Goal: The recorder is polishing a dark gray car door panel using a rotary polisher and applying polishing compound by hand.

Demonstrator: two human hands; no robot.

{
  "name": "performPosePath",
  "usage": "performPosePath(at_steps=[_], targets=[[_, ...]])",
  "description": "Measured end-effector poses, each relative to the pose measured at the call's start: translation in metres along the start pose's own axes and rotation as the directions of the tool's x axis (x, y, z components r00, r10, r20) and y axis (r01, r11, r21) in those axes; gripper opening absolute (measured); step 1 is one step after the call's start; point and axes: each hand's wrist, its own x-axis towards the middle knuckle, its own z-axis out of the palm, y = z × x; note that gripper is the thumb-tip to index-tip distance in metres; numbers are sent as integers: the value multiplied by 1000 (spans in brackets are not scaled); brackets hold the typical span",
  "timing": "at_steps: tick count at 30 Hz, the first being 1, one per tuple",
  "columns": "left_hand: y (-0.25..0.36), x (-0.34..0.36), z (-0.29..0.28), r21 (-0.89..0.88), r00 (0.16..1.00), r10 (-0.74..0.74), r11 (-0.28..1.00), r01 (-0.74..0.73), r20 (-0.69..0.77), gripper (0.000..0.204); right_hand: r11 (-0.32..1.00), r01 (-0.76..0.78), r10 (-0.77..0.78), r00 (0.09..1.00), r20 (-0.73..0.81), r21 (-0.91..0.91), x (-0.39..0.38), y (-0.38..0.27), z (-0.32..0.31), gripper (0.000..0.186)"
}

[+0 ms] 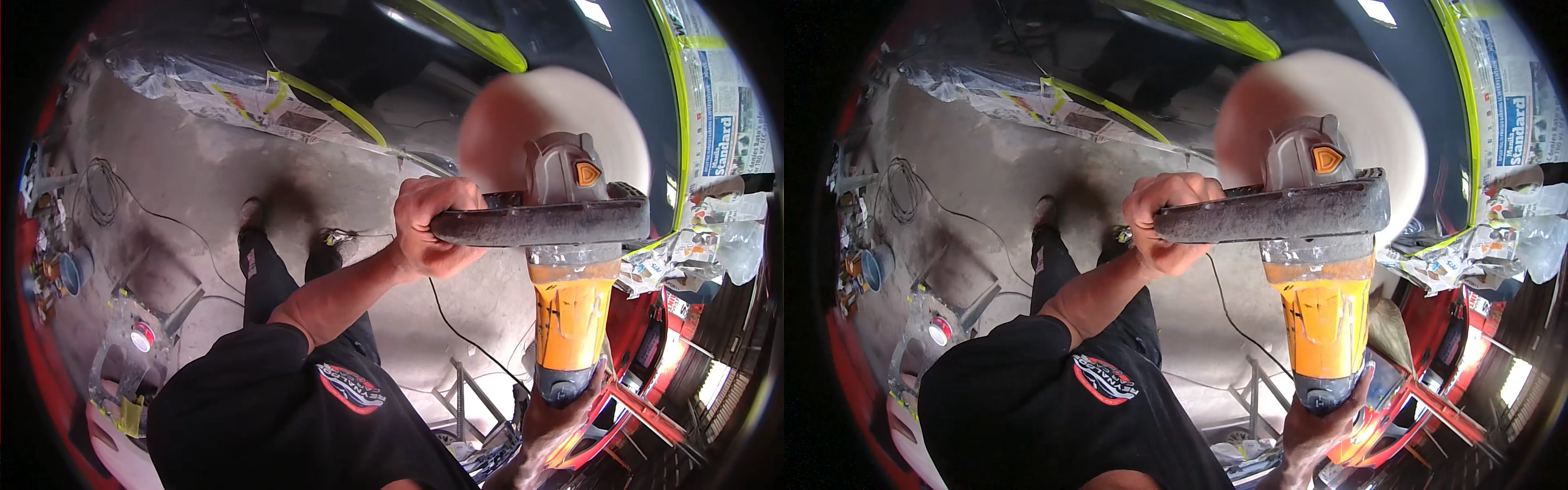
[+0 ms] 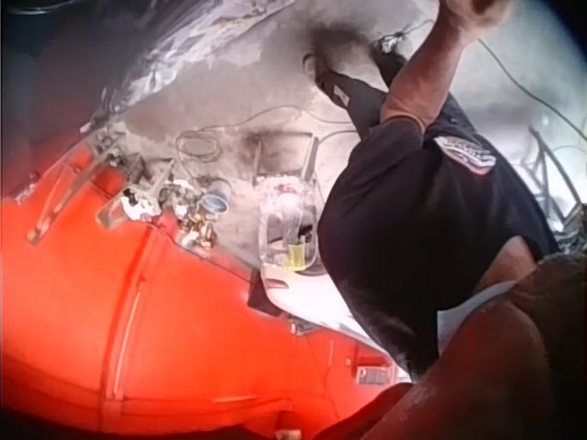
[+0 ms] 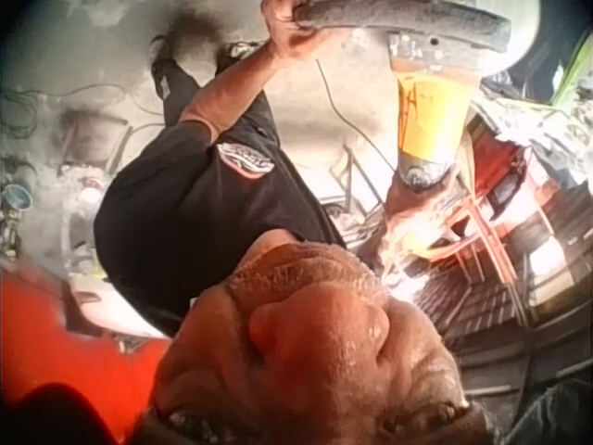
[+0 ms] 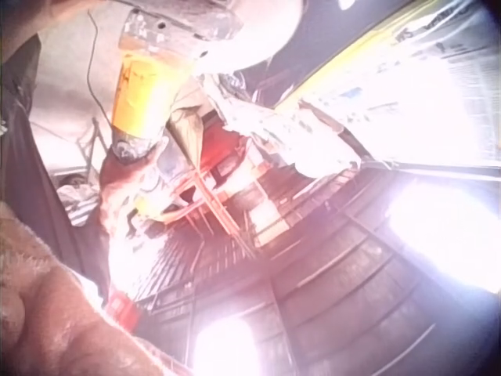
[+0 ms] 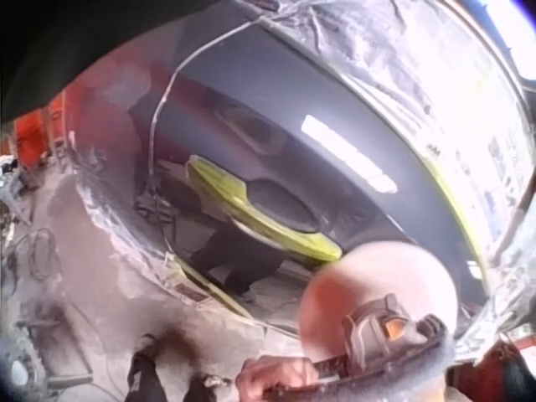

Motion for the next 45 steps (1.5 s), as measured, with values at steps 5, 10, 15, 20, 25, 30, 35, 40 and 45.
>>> performPosePath(at_steps=[5,10,15,20,25,30,35,40,45], targets=[[-5,-14,-9,4,994,3,1000,-3,110,23,998,-46,48,997,53,-36,-5,-9,-3,99],[-6,-9,-7,12,992,17,1000,-18,124,24,999,-42,42,999,25,-8,-9,-5,3,99],[-5,-9,-7,-3,989,36,999,-36,142,23,1000,-24,24,1000,-19,10,-8,1,7,100],[-7,-25,-12,42,992,17,999,-23,128,23,995,-46,41,998,55,87,-11,13,22,102],[-8,-31,-17,93,985,0,995,-16,173,23,984,-75,67,996,53,159,-22,27,50,102],[1,-24,-20,213,977,63,971,-107,204,22,954,-86,69,995,71,288,-30,38,78,100],[13,-21,-31,325,962,105,927,-187,253,22,924,-116,97,993,70,364,-42,36,107,102],[29,-20,-51,414,950,116,879,-234,290,22,928,14,-31,999,39,372,-41,21,129,104],[43,-25,-69,451,958,61,873,-187,281,19,882,-73,14,991,129,465,-43,14,147,102]])
